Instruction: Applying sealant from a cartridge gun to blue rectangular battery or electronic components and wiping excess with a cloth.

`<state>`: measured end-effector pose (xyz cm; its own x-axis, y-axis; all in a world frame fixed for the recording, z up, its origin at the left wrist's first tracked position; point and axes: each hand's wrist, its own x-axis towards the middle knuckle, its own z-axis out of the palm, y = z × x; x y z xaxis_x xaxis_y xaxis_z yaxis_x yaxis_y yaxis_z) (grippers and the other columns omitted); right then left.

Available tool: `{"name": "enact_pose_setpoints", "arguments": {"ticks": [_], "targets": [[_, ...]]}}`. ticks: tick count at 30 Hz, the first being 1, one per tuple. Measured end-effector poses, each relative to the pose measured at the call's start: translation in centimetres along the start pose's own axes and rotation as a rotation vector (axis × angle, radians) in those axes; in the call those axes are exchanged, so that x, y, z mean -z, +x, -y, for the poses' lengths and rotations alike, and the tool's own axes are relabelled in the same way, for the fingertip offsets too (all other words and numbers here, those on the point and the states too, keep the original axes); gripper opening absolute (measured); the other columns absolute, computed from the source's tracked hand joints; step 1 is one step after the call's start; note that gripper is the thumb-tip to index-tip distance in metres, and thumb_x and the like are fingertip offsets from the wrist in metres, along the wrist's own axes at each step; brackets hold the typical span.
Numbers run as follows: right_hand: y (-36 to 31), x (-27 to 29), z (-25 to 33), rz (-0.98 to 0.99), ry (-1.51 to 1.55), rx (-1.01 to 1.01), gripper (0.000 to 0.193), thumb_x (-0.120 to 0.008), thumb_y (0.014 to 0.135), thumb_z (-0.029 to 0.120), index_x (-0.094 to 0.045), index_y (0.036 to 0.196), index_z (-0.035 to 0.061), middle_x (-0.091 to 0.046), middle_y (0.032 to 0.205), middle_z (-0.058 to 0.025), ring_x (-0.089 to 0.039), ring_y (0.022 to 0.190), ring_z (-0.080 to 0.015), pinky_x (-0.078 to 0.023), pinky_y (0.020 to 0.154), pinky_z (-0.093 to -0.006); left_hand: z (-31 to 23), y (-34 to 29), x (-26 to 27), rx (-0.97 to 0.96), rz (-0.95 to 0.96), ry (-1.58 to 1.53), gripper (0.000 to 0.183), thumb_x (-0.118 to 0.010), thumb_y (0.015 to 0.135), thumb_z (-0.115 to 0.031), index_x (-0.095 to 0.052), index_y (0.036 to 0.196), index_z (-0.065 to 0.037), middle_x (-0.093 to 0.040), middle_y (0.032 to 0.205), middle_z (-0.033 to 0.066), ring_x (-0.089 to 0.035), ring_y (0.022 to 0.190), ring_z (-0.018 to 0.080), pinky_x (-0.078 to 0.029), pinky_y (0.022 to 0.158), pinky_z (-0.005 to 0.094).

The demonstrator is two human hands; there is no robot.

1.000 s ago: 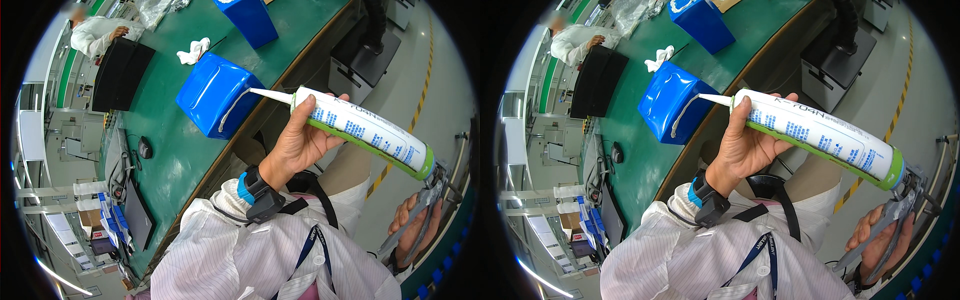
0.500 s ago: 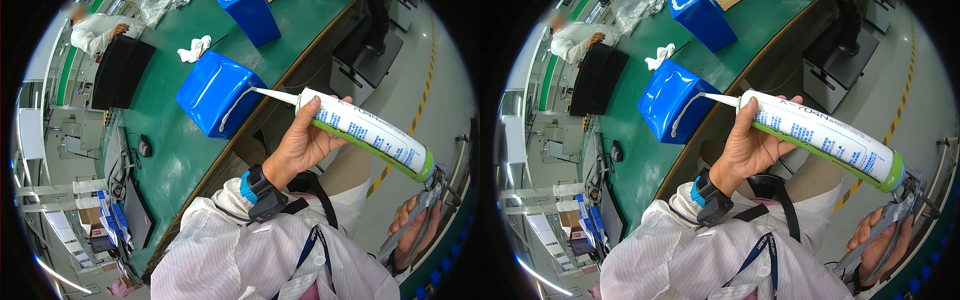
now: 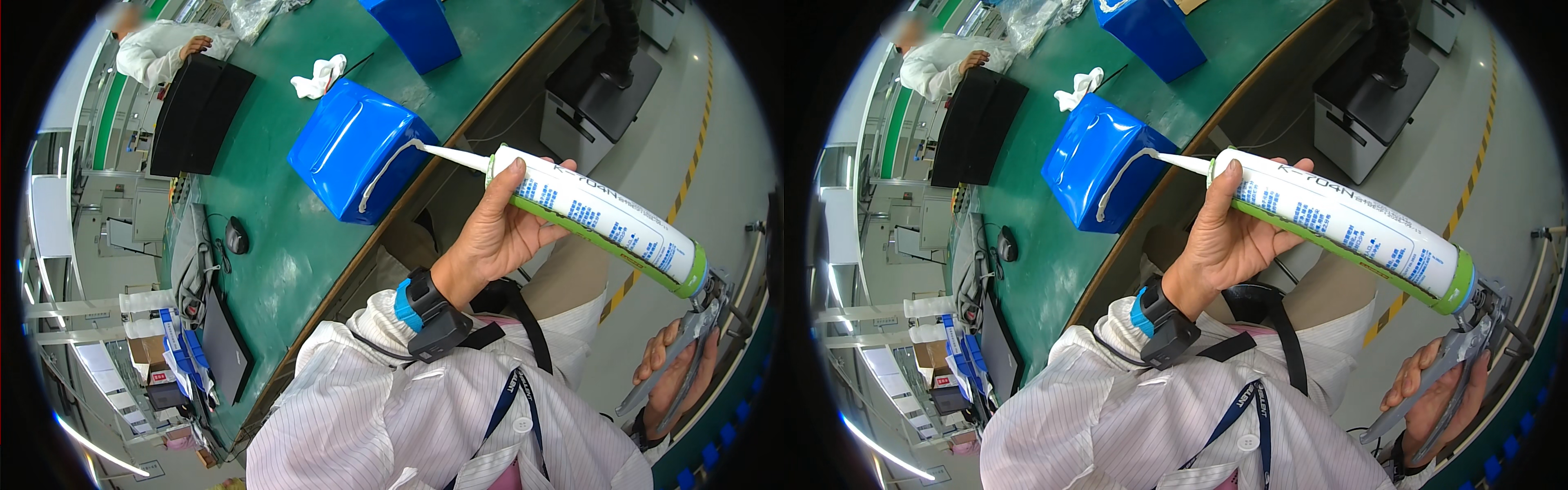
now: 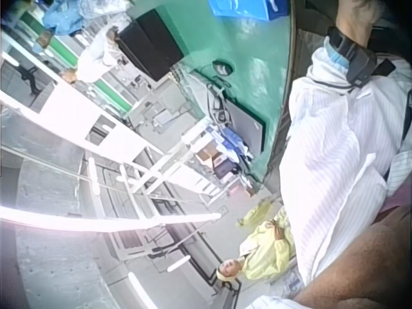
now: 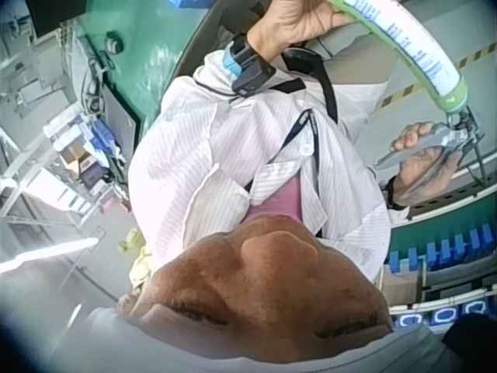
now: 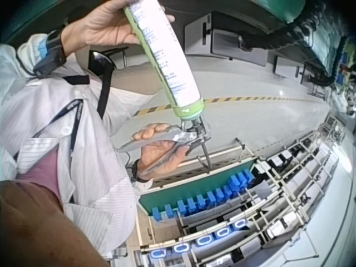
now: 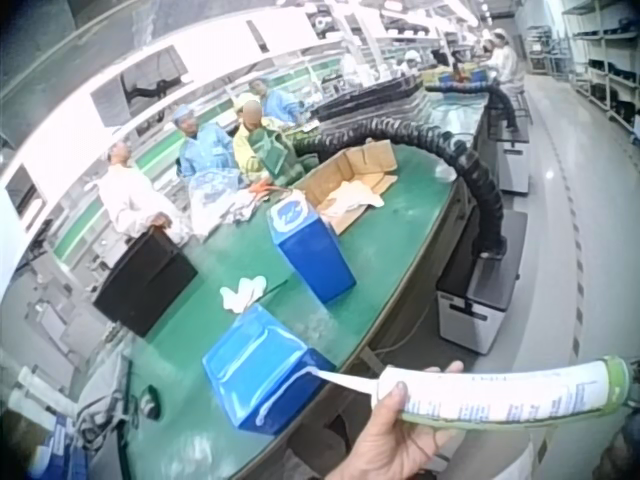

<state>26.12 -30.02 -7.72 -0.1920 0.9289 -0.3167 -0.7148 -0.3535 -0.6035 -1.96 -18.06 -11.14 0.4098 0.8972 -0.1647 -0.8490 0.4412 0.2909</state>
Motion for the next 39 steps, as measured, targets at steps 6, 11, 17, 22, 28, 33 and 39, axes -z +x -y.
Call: {"name": "enact_pose_setpoints", "arguments": {"ticks": [6, 11, 17, 22, 28, 33, 39], "targets": [[0.3, 0.1, 0.4, 0.01, 0.0, -0.008, 0.063, -0.023, 0.096, 0.053, -0.046, 0.093, -0.0059, -0.055, 0.067, -0.0218, -0.063, 0.059, -0.036, -0.056, 0.054, -0.0478, 0.1, 0.4, 0.0, 0.0, -0.01, 0.042, 0.053, -0.06, 0.087, -0.04, -0.05, 0.123, -0.001, -0.043, 0.135, 0.0207, -0.04, 0.127, 0.0368, -0.034, 0.103, 0.0564], [0.5, 0.2, 0.4, 0.023, 0.025, -0.02, 0.063, -0.024, 0.096, 0.053, -0.045, 0.095, -0.0066, -0.055, 0.069, -0.0233, -0.063, 0.062, -0.037, -0.056, 0.055, -0.0485, 0.1, 0.4, 0.2, 0.001, -0.029, 0.034, 0.054, -0.06, 0.087, -0.04, -0.049, 0.123, -0.001, -0.042, 0.135, 0.0207, -0.04, 0.127, 0.0366, -0.033, 0.104, 0.0566], [0.2, 0.3, 0.4, 0.032, 0.031, -0.027, 0.065, -0.023, 0.095, 0.054, -0.046, 0.095, -0.0067, -0.056, 0.07, -0.0238, -0.064, 0.063, -0.0365, -0.056, 0.055, -0.0481, 0.3, 0.2, 0.1, 0.006, -0.027, 0.024, 0.054, -0.06, 0.087, -0.04, -0.048, 0.123, -0.001, -0.042, 0.135, 0.0204, -0.039, 0.128, 0.0367, -0.032, 0.104, 0.057], [-0.2, 0.3, 0.3, 0.026, 0.003, -0.015, 0.066, -0.023, 0.095, 0.055, -0.047, 0.094, -0.0066, -0.056, 0.069, -0.0236, -0.063, 0.061, -0.0363, -0.055, 0.053, -0.0477, 0.3, -0.4, 0.1, 0.006, -0.018, 0.011, 0.055, -0.062, 0.086, -0.039, -0.048, 0.123, -0.001, -0.042, 0.135, 0.0205, -0.038, 0.128, 0.0367, -0.034, 0.103, 0.0566], [-0.2, 0.3, 0.2, 0.027, -0.009, -0.01, 0.066, -0.023, 0.095, 0.055, -0.047, 0.093, -0.0066, -0.056, 0.067, -0.0231, -0.063, 0.059, -0.0359, -0.055, 0.052, -0.0471, 0.2, -0.5, 0.1, 0.008, -0.021, 0.002, 0.054, -0.062, 0.087, -0.039, -0.049, 0.123, -0.001, -0.042, 0.136, 0.0203, -0.039, 0.128, 0.0366, -0.035, 0.102, 0.0568], [-0.2, 0.1, 0.4, 0.01, -0.011, -0.015, 0.066, -0.023, 0.095, 0.055, -0.047, 0.093, -0.0064, -0.055, 0.067, -0.0228, -0.063, 0.059, -0.0356, -0.055, 0.052, -0.0468, 0.3, -0.6, 0.1, 0.004, -0.023, -0.011, 0.052, -0.061, 0.087, -0.038, -0.05, 0.122, -0.002, -0.043, 0.135, 0.02, -0.04, 0.127, 0.0365, -0.035, 0.102, 0.0566], [-0.1, 0.1, 0.6, 0.031, -0.017, -0.025, 0.065, -0.023, 0.095, 0.055, -0.047, 0.093, -0.0061, -0.056, 0.067, -0.0229, -0.063, 0.059, -0.0357, -0.055, 0.052, -0.0465, 0.3, -0.6, 0.2, -0.001, -0.03, -0.025, 0.051, -0.061, 0.087, -0.038, -0.051, 0.122, -0.003, -0.043, 0.135, 0.0193, -0.04, 0.127, 0.036, -0.034, 0.103, 0.0566]]}}
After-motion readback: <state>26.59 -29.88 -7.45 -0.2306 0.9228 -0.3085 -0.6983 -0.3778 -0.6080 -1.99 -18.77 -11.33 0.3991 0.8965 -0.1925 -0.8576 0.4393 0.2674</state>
